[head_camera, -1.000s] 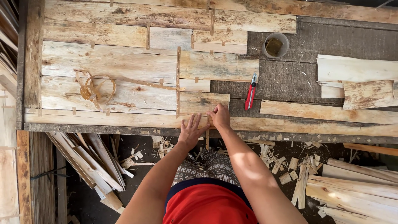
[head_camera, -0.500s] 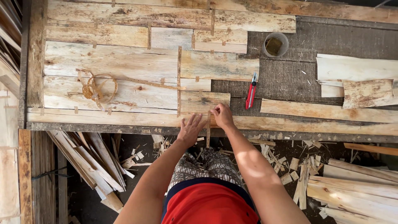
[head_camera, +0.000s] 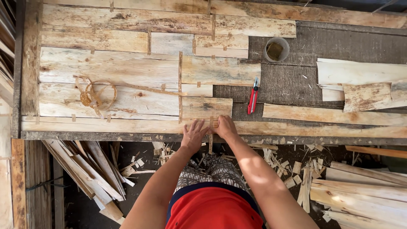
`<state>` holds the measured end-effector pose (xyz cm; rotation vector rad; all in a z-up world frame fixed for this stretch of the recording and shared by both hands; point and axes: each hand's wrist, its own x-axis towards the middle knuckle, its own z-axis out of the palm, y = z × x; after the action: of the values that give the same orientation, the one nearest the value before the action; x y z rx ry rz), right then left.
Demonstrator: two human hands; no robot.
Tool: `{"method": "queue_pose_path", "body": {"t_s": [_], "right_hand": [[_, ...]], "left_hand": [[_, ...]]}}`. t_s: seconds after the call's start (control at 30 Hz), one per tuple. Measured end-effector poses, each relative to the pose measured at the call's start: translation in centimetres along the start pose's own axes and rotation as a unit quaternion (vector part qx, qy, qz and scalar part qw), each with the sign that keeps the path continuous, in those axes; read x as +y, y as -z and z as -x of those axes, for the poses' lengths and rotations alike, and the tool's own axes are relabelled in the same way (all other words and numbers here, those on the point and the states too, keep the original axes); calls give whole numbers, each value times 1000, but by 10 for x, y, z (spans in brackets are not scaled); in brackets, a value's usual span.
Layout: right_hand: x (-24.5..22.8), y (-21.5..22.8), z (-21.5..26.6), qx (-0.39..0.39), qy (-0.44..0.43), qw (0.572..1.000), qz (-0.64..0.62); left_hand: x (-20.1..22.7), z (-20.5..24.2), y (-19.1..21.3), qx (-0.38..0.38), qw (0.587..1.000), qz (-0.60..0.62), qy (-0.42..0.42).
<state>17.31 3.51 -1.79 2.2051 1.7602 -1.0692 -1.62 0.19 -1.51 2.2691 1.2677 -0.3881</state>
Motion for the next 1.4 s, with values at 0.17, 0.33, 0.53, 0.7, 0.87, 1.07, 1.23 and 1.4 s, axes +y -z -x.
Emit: {"method": "queue_pose_path", "body": {"t_s": [0.17, 0.33, 0.53, 0.7, 0.87, 1.07, 1.23, 1.4], "right_hand": [[-2, -4, -6, -18, -8, 1000, -4], [2, -6, -12, -2, 0, 1000, 20], [3, 4, -5, -38, 7, 999, 11], [-11, 1, -5, -24, -21, 999, 45], [16, -41, -31, -41, -61, 996, -50], [-4, -8, -8, -4, -29, 1000, -4], [-14, 13, 5, -13, -23, 999, -21], [-8, 12, 4, 34, 51, 998, -2]], "left_hand": [[3, 1, 14, -19, 999, 21, 15], [4, 0, 14, -18, 999, 22, 18], [3, 0, 12, -7, 999, 24, 21], [-4, -3, 16, 34, 998, 50, 4], [7, -23, 28, 44, 989, 120, 79], [14, -49, 31, 61, 959, 209, 183], [15, -64, 29, 38, 951, 204, 228], [17, -68, 46, -3, 949, 189, 252]]}}
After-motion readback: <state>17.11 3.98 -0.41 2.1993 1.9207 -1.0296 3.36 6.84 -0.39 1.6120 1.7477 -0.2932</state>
